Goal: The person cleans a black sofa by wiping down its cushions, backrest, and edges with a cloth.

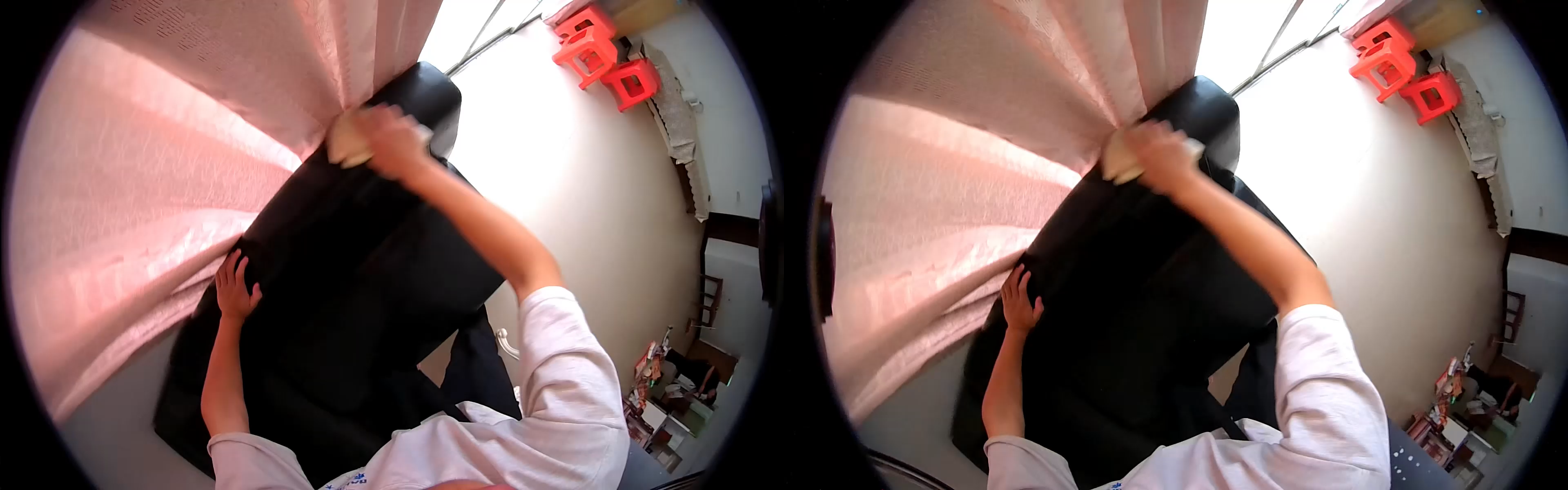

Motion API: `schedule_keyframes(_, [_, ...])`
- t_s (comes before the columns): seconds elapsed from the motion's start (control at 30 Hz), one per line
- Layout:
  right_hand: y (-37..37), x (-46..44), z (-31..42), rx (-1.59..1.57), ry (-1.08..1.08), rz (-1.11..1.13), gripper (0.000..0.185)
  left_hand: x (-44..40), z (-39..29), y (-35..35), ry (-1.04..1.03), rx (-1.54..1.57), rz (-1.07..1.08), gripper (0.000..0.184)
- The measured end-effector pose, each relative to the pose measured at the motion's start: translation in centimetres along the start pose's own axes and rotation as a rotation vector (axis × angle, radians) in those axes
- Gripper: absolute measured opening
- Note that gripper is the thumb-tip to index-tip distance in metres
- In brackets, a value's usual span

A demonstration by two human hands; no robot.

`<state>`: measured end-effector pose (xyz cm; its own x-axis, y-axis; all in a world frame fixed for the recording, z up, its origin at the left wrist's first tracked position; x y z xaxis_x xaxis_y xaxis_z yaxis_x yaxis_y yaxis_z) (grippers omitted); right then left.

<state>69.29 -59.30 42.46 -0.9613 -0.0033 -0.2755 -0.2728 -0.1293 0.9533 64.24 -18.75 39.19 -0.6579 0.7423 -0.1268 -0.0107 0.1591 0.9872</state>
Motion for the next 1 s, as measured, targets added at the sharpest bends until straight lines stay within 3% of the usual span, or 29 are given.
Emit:
schedule_keyframes(0.07, [0.9,-1.5,-10.7,0.116,-0.229,-0.019,0.070,0.8,0.5,-0.3,-0.004,-0.017,0.000,0.062])
schedule_keyframes(0.13, [0.9,-3.0,-17.3,0.079,-0.476,0.043,0.061,1.1,1.0,-0.7,0.001,-0.018,0.001,0.061])
schedule_keyframes(0.17, [1.2,-3.8,-19.2,-0.048,-0.578,0.055,0.051,1.3,1.2,-0.7,0.001,-0.023,0.005,0.061])
schedule_keyframes(0.23, [-1.1,-4.7,-22.7,-0.222,-0.789,0.245,0.050,1.0,0.8,-0.6,0.000,-0.042,-0.005,0.062])
schedule_keyframes(0.3, [-1.7,-4.9,-22.7,-0.125,-0.744,0.226,0.049,1.0,0.9,-0.8,0.010,-0.068,0.017,0.062])
schedule_keyframes(0.33, [-0.3,-4.5,-21.9,-0.120,-0.655,-0.022,0.048,0.8,0.8,-0.8,0.007,-0.069,0.011,0.062])
schedule_keyframes(0.37, [-0.3,-3.3,-20.9,-0.125,-0.661,-0.010,0.048,0.9,0.7,-0.7,0.003,-0.070,0.013,0.062])
schedule_keyframes(0.43, [2.0,-2.4,-17.7,-0.083,-0.491,-0.211,0.051,0.7,0.8,-0.9,0.009,-0.074,0.013,0.062])
schedule_keyframes(0.63, [1.1,4.5,-2.3,-0.397,-0.231,-0.298,0.068,0.8,0.1,-0.6,-0.013,-0.108,0.033,0.062])
schedule_keyframes(0.7, [2.0,6.7,-1.2,-0.421,-0.278,-0.566,0.069,0.6,0.1,-0.5,-0.013,-0.085,0.015,0.062])
schedule_keyframes(0.77, [1.2,7.8,-2.1,-0.461,-0.357,-0.587,0.070,0.5,-0.2,-0.7,-0.035,-0.090,0.027,0.062])
schedule_keyframes(0.9, [-0.7,8.5,-9.7,-0.662,-0.779,-0.732,0.073,0.3,-0.3,-0.6,-0.041,-0.107,0.038,0.062])
schedule_keyframes(1.0, [-3.4,8.7,-11.7,-0.707,-0.738,-0.747,0.074,0.2,-0.7,-0.6,-0.057,-0.128,0.004,0.063])
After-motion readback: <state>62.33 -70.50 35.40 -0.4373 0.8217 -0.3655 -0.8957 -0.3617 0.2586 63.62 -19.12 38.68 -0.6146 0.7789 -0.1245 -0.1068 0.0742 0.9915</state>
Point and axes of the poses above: each hand's wrist, its own x-axis away from the middle knuckle, its own y-axis out of the back of the hand, z = x × y, the point moved 9 cm from there along -x, towards the middle knuckle, and after that the axes turned 1 degree about -y, right-handed, at the moved point
